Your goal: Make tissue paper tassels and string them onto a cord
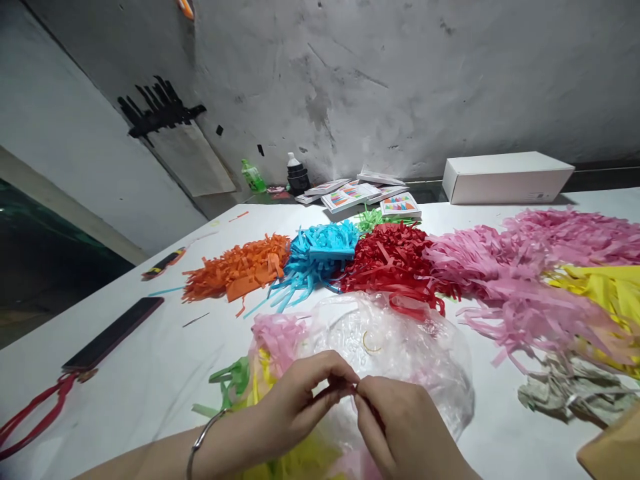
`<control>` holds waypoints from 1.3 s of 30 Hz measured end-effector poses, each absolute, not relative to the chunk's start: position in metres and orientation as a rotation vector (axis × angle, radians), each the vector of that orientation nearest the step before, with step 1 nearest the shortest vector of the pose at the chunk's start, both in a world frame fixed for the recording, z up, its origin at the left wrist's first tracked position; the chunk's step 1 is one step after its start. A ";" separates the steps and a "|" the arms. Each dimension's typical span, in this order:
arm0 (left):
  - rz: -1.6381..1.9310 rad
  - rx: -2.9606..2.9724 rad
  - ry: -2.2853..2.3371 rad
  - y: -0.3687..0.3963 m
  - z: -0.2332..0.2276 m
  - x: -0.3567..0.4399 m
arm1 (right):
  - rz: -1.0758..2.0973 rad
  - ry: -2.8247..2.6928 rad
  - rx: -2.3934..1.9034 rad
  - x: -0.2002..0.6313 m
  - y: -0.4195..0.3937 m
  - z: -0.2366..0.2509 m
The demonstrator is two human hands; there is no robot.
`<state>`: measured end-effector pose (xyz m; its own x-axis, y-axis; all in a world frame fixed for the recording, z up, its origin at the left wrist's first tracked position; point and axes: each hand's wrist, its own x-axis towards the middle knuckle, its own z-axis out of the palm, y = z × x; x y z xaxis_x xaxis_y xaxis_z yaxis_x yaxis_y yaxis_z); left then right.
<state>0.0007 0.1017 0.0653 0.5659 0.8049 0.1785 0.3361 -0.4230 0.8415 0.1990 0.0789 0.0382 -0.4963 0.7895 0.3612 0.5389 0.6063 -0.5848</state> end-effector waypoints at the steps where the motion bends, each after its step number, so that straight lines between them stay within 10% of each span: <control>1: 0.748 1.996 0.909 0.102 0.065 0.000 | 0.595 -2.215 -1.052 0.199 0.079 0.038; 39: 0.739 1.341 0.976 0.096 0.055 0.002 | 0.812 -1.962 -1.016 0.200 0.082 0.034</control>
